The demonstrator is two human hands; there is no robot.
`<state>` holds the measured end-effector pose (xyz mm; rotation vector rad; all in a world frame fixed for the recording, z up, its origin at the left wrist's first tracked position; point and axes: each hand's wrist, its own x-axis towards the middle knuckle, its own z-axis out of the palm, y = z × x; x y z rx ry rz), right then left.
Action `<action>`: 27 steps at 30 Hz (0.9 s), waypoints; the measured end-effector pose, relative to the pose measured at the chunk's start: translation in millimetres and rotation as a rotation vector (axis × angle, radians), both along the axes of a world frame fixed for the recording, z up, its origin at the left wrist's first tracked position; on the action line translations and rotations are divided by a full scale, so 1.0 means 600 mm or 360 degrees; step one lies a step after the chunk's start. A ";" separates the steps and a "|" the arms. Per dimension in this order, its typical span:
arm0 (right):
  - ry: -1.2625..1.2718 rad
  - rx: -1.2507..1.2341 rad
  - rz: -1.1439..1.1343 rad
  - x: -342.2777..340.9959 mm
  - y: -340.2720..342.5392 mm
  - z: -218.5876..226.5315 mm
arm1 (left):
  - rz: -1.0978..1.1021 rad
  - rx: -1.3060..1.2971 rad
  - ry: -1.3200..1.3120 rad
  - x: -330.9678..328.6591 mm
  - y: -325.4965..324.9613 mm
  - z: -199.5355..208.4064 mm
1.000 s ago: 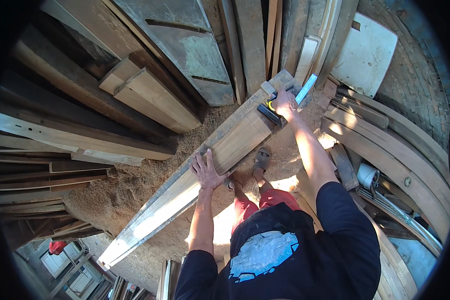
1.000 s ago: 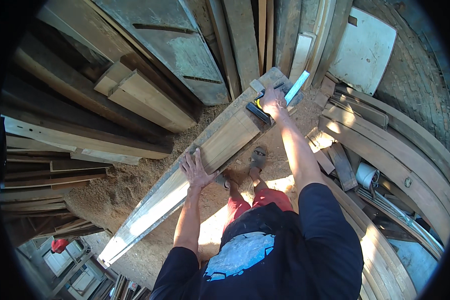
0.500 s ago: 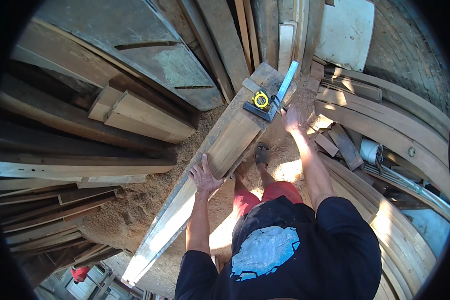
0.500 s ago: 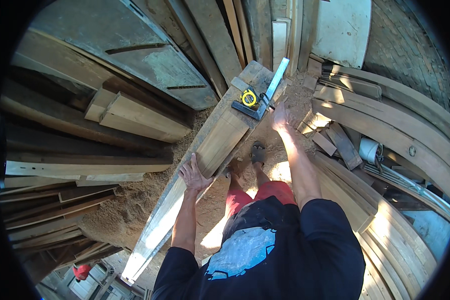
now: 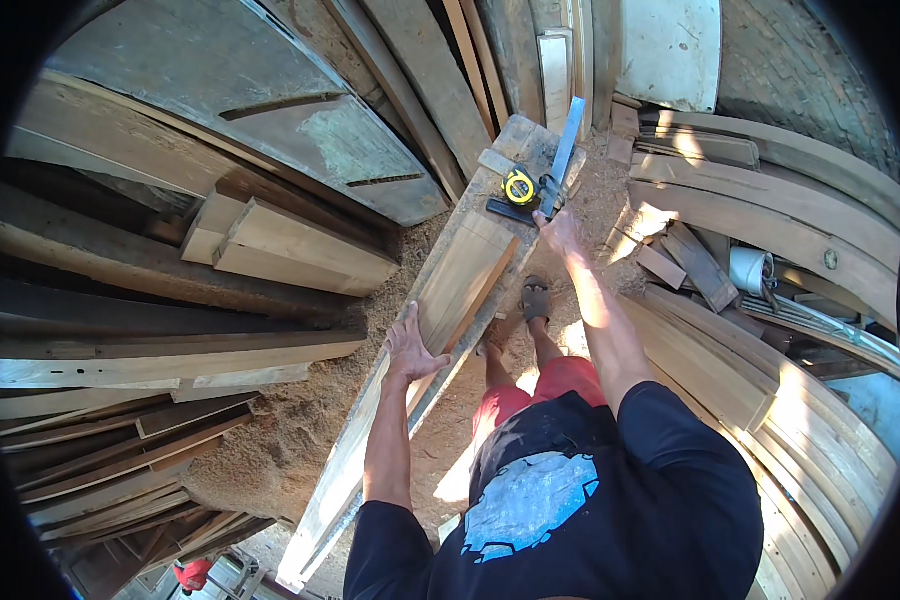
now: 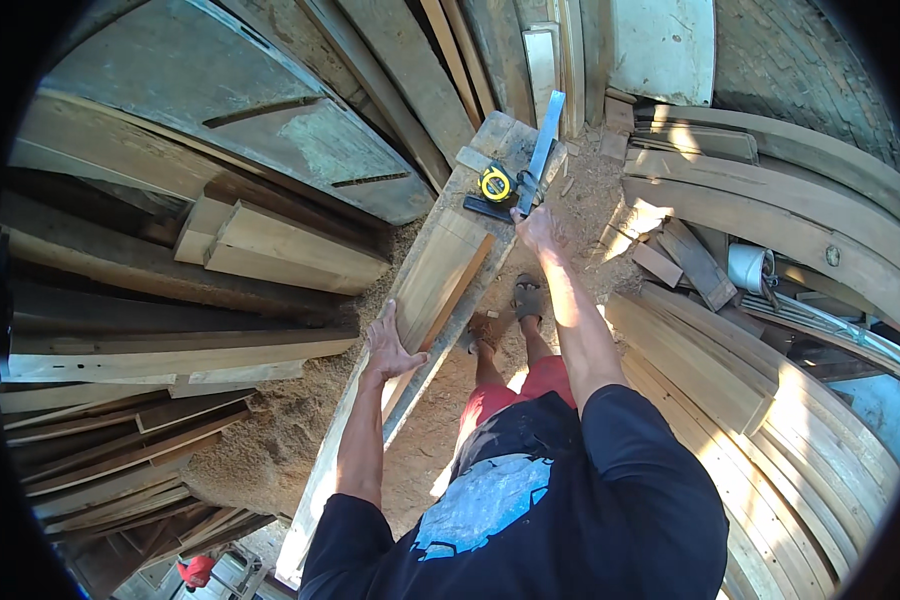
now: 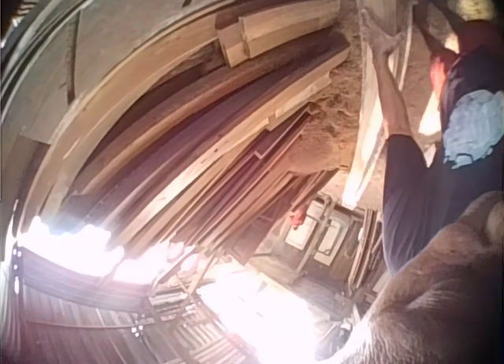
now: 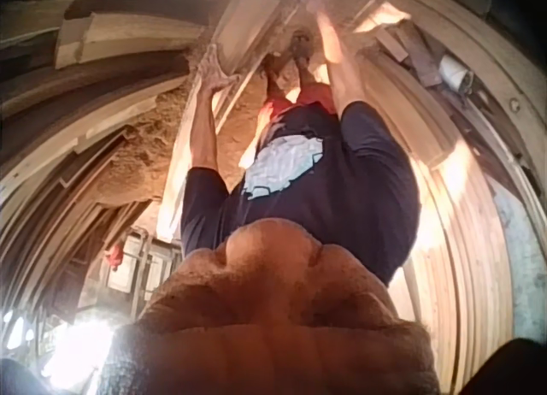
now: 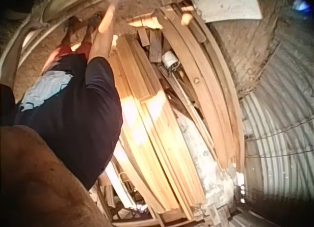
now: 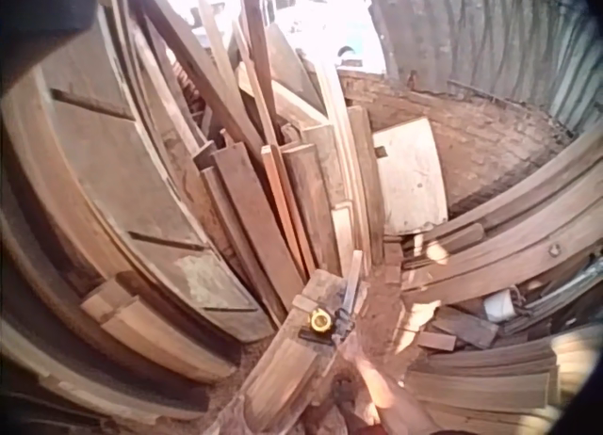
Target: The person marks a line on a wooden plank using a square and a pencil, then extends a tape measure along the plank and marks measurements with the pencil.
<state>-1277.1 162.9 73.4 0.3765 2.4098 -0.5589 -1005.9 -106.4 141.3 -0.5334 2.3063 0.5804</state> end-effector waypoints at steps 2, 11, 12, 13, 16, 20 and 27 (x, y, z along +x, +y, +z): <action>0.0100 -0.0058 -0.0002 0.000 0.002 -0.011 | -0.0021 -0.0012 0.0006 -0.001 -0.001 0.001; 0.0212 -0.0188 -0.0072 0.008 0.017 -0.032 | 0.0001 -0.0066 -0.0041 0.002 0.007 0.002; 0.0208 -0.0190 -0.0065 0.011 0.021 -0.036 | 0.0009 -0.0072 -0.0027 0.005 0.008 0.000; 0.0277 -0.0207 -0.0038 0.015 0.029 -0.043 | 0.0012 -0.0071 -0.0029 0.006 0.013 -0.003; 0.0420 -0.0419 -0.0002 0.018 0.059 -0.072 | -0.0046 -0.0199 -0.0007 0.005 0.024 0.000; 0.0420 -0.0734 -0.0054 0.030 0.062 -0.084 | -0.0035 -0.0345 -0.0058 0.012 0.041 -0.009; 0.0365 -0.0816 -0.0141 0.015 0.101 -0.100 | 0.0011 -0.0409 0.0158 0.013 0.076 -0.033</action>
